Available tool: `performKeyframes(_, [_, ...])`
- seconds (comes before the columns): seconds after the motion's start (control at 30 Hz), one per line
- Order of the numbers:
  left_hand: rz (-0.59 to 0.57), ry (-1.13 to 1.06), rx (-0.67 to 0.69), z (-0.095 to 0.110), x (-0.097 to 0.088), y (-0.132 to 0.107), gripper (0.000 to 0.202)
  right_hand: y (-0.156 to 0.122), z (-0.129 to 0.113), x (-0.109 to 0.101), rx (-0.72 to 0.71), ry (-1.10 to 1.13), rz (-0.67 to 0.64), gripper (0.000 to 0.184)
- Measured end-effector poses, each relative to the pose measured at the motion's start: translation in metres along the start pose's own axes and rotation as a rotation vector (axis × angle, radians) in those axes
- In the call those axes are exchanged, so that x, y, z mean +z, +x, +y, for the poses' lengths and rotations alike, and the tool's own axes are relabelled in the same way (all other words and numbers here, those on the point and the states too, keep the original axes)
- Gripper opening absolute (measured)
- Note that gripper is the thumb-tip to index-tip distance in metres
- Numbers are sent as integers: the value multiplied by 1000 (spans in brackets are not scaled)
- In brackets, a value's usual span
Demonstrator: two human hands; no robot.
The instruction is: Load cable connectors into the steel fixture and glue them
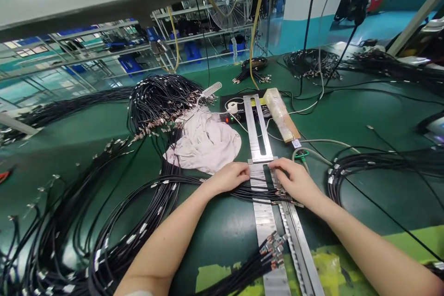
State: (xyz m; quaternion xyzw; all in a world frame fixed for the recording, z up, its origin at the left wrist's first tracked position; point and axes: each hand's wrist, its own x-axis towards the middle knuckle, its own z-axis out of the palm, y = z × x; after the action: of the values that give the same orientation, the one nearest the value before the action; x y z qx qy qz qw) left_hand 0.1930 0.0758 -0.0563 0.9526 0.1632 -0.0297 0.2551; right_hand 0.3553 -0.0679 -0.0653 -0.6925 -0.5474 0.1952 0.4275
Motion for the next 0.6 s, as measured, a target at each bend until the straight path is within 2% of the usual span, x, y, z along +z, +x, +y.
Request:
performKeyframes(0.1, [62,-4,-53,-8,-3,-4,13,-6,7,0,-19,-70,37,26])
performKeyframes(0.23, [89,51,-88,-10,-2,-2,13,-9,10,4,-90,-176,65,30])
performKeyframes(0.4, [112,178,-98,-3,0,0,15,-9,10,3,-98,-201,48,29])
performKeyframes(0.6, [105,317,-82,7,-5,-4,23,-10,6,0,-108,-208,35,26])
